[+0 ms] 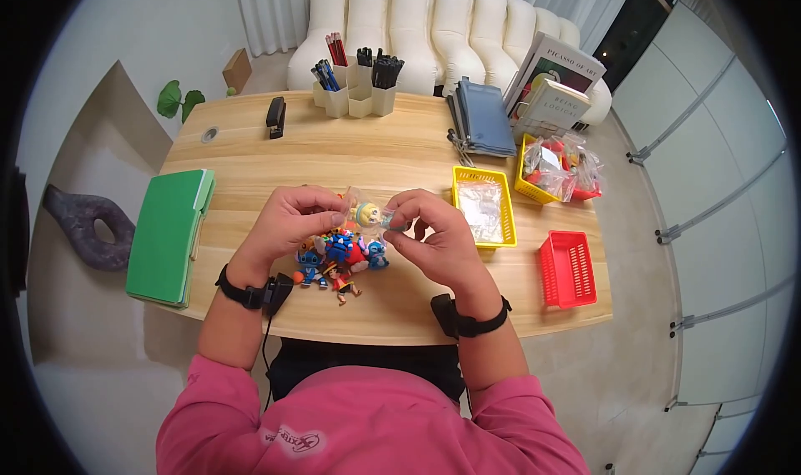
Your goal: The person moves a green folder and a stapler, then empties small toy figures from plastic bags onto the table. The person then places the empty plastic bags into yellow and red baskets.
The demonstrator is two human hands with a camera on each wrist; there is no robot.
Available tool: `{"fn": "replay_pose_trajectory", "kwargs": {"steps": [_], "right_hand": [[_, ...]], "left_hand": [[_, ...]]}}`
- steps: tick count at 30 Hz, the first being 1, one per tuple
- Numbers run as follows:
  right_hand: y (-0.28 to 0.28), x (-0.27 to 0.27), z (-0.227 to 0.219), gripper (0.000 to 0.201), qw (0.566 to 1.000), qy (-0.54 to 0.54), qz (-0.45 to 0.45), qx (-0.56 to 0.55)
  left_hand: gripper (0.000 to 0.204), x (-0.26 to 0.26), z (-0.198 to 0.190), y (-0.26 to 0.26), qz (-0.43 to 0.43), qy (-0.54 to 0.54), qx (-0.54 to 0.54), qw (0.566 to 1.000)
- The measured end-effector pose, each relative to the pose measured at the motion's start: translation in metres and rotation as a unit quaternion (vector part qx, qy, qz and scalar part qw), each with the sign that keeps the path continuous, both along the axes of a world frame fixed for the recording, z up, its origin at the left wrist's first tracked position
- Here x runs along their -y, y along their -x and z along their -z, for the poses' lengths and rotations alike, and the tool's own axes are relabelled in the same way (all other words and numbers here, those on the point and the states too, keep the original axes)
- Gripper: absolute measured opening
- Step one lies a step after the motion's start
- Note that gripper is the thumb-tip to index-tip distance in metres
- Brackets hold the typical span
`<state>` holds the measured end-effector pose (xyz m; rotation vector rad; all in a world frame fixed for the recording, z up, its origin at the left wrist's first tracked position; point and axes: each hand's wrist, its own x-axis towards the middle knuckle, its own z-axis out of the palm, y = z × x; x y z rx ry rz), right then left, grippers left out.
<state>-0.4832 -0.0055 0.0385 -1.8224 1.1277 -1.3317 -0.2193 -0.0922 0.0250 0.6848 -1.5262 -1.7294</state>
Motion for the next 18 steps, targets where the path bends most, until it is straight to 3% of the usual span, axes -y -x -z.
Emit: {"fn": "replay_pose_trajectory", "kwargs": {"steps": [5, 11, 14, 16, 18], "right_hand": [[-0.001, 0.001, 0.000, 0.024, 0.998, 0.029, -0.006, -0.050], [-0.003, 0.000, 0.000, 0.026, 0.997, 0.042, -0.022, -0.062], [-0.005, 0.001, 0.002, 0.032, 0.998, 0.050, -0.007, -0.034], [-0.006, 0.000, 0.003, 0.042, 0.993, -0.063, 0.012, 0.099], [-0.004, 0.002, 0.008, 0.044, 0.984, -0.096, 0.008, 0.147]], "left_hand": [[0.020, -0.001, 0.000, 0.003, 0.005, 0.065, 0.022, 0.998], [0.016, -0.004, 0.004, 0.005, 0.005, 0.026, 0.053, 0.998], [0.014, -0.001, 0.009, 0.002, 0.010, 0.026, 0.051, 0.998], [0.014, 0.004, 0.011, 0.001, 0.011, 0.041, 0.034, 0.999], [0.014, 0.004, 0.011, 0.002, 0.010, 0.056, 0.017, 0.998]]}}
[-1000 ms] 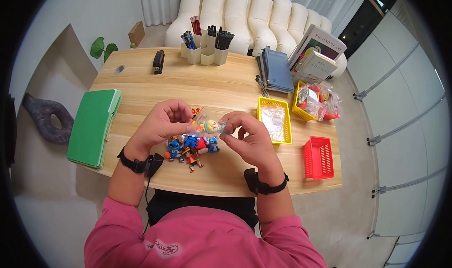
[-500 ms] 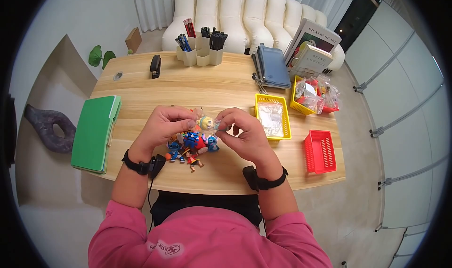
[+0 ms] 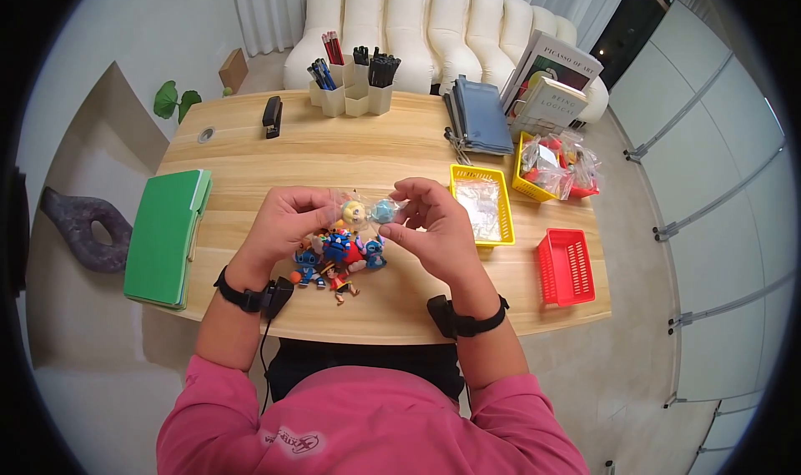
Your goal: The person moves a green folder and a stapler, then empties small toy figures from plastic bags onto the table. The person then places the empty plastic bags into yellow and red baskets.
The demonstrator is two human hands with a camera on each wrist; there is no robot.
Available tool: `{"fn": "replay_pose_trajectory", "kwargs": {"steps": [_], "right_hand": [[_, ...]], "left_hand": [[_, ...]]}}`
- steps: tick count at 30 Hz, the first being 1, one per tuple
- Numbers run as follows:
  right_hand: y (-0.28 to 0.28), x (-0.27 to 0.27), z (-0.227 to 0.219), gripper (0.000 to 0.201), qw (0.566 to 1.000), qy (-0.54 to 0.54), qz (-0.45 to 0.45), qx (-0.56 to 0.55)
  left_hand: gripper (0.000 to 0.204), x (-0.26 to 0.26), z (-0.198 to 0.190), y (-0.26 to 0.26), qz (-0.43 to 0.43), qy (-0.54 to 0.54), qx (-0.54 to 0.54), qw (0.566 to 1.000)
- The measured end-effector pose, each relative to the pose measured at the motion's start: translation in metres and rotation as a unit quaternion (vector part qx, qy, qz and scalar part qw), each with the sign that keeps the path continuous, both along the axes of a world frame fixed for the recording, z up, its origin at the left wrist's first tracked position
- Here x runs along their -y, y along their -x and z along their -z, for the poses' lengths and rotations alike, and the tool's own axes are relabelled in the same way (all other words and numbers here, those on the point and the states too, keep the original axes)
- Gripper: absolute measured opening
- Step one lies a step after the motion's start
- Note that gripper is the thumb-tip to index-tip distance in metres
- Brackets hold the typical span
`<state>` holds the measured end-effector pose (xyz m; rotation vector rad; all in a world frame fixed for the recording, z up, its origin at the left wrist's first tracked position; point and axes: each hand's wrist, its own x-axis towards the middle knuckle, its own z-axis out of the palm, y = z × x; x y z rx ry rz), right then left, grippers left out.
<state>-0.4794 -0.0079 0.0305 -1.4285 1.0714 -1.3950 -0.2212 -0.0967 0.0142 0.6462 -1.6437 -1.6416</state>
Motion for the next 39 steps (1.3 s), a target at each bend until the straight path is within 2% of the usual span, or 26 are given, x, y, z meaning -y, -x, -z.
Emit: {"fn": "replay_pose_trajectory", "kwargs": {"steps": [1, 4, 8, 14, 21, 27, 29, 30, 32, 36, 39], "right_hand": [[0.001, 0.002, 0.003, 0.046, 0.998, -0.032, -0.004, 0.049], [0.003, 0.004, 0.007, 0.044, 0.994, -0.050, -0.024, 0.097], [0.005, 0.003, 0.006, 0.042, 0.993, -0.058, -0.033, 0.097], [0.012, 0.003, 0.005, 0.037, 0.990, -0.081, -0.032, 0.107], [0.021, 0.006, 0.007, 0.036, 0.989, -0.052, 0.007, 0.141], [0.026, 0.009, 0.009, 0.038, 0.979, -0.028, 0.066, 0.192], [0.026, 0.010, 0.009, 0.039, 0.970, -0.013, 0.118, 0.210], [0.025, 0.010, 0.009, 0.039, 0.970, -0.013, 0.118, 0.211], [0.024, 0.011, 0.007, 0.041, 0.967, -0.016, 0.126, 0.219], [0.022, 0.010, 0.009, 0.041, 0.974, -0.012, 0.103, 0.203], [0.018, 0.009, 0.006, 0.042, 0.975, -0.014, 0.083, 0.204]], "left_hand": [[0.014, -0.002, -0.004, 0.001, -0.019, -0.006, -0.011, 1.000], [0.014, -0.004, -0.007, 0.002, -0.043, -0.012, -0.025, 0.999], [0.014, -0.006, -0.008, 0.003, -0.052, -0.040, -0.044, 0.997], [0.013, -0.004, -0.018, -0.005, -0.059, -0.013, -0.041, 0.997], [0.010, 0.006, -0.021, -0.017, -0.076, -0.003, -0.044, 0.996], [0.010, 0.017, -0.015, -0.023, -0.156, 0.054, -0.018, 0.986], [0.012, 0.024, -0.007, -0.023, -0.226, 0.036, 0.003, 0.973], [0.012, 0.029, -0.002, -0.026, -0.227, 0.037, 0.004, 0.973], [0.014, 0.040, 0.008, -0.033, -0.284, 0.036, 0.171, 0.943], [0.016, 0.056, 0.034, -0.038, -0.306, 0.024, 0.200, 0.931], [0.016, 0.066, 0.046, -0.042, -0.288, 0.013, 0.258, 0.922]]}}
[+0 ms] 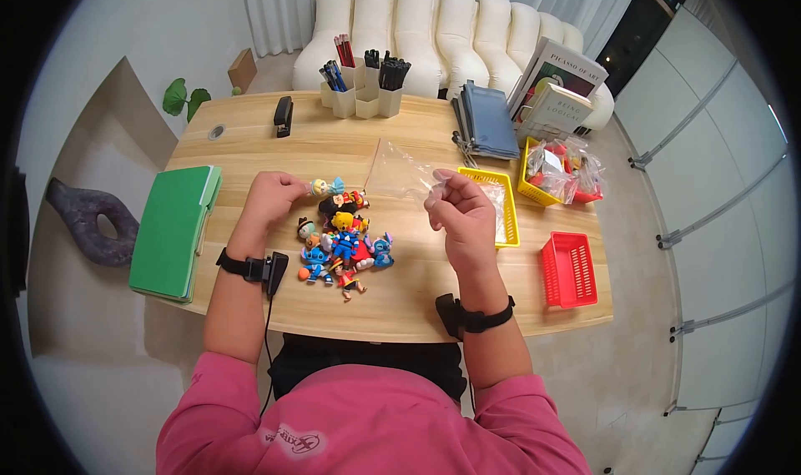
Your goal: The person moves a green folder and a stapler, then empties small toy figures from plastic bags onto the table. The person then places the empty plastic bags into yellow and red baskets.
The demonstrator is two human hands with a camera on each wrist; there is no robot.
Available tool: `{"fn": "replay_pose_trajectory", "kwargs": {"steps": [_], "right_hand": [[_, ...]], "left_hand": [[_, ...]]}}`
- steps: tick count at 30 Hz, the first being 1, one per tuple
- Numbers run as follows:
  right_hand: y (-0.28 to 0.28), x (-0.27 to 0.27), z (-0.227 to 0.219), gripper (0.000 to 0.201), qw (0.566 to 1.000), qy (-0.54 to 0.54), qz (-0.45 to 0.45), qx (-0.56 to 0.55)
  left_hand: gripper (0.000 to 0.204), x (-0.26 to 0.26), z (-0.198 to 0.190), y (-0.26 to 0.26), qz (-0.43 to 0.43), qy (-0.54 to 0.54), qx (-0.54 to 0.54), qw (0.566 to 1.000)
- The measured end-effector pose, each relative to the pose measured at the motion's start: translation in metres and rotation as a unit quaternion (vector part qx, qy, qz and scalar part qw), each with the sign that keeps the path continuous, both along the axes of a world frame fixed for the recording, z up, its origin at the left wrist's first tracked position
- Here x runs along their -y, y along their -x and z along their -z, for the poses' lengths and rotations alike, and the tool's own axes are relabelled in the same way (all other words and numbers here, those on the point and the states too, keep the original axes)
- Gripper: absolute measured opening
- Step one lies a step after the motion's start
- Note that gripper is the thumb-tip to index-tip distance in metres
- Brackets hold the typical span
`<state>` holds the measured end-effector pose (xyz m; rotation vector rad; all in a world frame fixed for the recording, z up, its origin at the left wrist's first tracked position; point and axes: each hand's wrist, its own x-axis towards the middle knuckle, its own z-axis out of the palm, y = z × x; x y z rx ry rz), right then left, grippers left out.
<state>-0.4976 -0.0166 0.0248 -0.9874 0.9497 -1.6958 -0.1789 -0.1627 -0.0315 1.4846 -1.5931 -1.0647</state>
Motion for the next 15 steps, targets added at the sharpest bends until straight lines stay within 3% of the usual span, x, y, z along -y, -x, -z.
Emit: {"fn": "replay_pose_trajectory", "kwargs": {"steps": [2, 6, 8, 9, 10, 11, 12, 14, 15], "right_hand": [[-0.003, -0.001, -0.002, 0.044, 1.000, -0.017, -0.025, 0.000], [-0.005, -0.001, 0.002, 0.045, 0.997, -0.025, -0.074, -0.009], [-0.010, -0.003, 0.002, 0.046, 0.991, -0.053, -0.125, -0.019], [-0.011, -0.003, 0.002, 0.048, 0.989, -0.062, -0.131, -0.032], [-0.013, -0.004, 0.002, 0.048, 0.989, -0.062, -0.128, -0.031], [-0.015, -0.005, 0.001, 0.048, 0.987, -0.075, -0.137, -0.041], [-0.017, -0.006, -0.001, 0.048, 0.984, -0.087, -0.146, -0.051], [-0.019, -0.007, -0.003, 0.049, 0.982, -0.097, -0.146, -0.065], [-0.017, -0.006, 0.000, 0.051, 0.977, -0.093, -0.185, -0.058]], "left_hand": [[0.016, -0.001, -0.004, 0.001, 0.032, -0.088, 0.022, 0.995], [0.019, -0.019, -0.031, 0.005, 0.061, -0.096, 0.117, 0.987], [0.036, -0.033, -0.038, 0.012, 0.065, 0.098, 0.056, 0.991], [0.036, -0.039, -0.047, 0.016, 0.068, 0.098, 0.057, 0.991], [0.038, -0.050, -0.064, 0.022, 0.134, 0.062, -0.098, 0.984], [0.039, -0.057, -0.072, 0.028, 0.196, 0.024, -0.251, 0.948], [0.039, -0.063, -0.070, 0.034, 0.197, 0.022, -0.251, 0.947], [0.038, -0.073, -0.064, 0.040, 0.280, 0.026, -0.282, 0.917], [0.038, -0.073, -0.063, 0.040, 0.280, 0.024, -0.282, 0.917]]}}
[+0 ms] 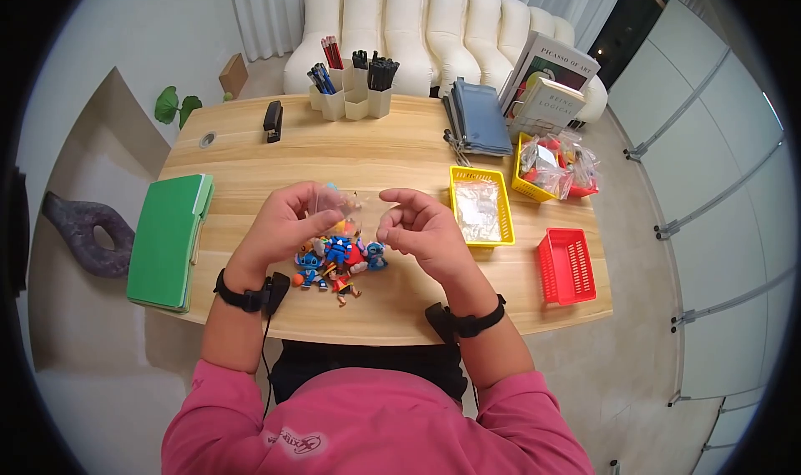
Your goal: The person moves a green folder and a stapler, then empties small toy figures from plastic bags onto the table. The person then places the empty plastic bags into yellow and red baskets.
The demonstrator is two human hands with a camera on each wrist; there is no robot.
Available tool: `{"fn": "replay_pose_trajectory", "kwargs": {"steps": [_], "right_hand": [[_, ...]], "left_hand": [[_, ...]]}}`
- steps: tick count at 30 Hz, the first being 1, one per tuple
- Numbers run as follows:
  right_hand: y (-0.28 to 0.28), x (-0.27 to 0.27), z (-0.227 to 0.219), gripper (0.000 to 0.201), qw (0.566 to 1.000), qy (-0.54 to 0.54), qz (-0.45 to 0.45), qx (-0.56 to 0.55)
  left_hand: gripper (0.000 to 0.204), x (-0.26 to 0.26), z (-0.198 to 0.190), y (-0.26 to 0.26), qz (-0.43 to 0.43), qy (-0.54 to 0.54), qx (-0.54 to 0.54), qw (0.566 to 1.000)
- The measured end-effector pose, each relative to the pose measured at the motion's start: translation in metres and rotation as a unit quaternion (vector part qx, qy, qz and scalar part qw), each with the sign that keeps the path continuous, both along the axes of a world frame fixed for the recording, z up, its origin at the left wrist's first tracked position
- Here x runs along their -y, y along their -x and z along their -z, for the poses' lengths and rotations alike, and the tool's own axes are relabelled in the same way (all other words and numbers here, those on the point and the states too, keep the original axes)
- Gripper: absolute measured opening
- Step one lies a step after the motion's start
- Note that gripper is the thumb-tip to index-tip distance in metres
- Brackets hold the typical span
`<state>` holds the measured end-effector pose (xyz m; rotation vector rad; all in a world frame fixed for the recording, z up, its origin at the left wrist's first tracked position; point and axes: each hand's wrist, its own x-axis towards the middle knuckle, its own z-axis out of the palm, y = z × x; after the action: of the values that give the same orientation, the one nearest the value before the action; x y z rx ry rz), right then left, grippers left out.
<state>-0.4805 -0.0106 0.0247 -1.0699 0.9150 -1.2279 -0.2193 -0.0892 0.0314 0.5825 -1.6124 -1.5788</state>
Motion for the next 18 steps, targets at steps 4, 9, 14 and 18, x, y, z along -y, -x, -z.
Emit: {"fn": "replay_pose_trajectory", "kwargs": {"steps": [4, 9, 14, 18], "right_hand": [[-0.013, -0.006, -0.003, 0.040, 0.998, -0.025, -0.055, -0.014], [-0.003, -0.005, -0.001, 0.015, 0.983, -0.076, -0.057, -0.155], [0.000, -0.007, -0.005, 0.026, 0.946, -0.031, -0.202, -0.250], [-0.019, -0.010, -0.008, 0.032, 0.990, -0.032, -0.134, -0.017]], "left_hand": [[0.021, -0.002, 0.005, 0.000, -0.010, -0.013, 0.087, 0.996], [0.028, -0.002, 0.002, 0.002, -0.035, -0.026, 0.096, 0.994], [0.032, -0.006, -0.003, 0.004, -0.076, -0.020, 0.097, 0.992], [0.033, -0.011, -0.012, 0.002, -0.068, 0.038, 0.164, 0.983]]}}
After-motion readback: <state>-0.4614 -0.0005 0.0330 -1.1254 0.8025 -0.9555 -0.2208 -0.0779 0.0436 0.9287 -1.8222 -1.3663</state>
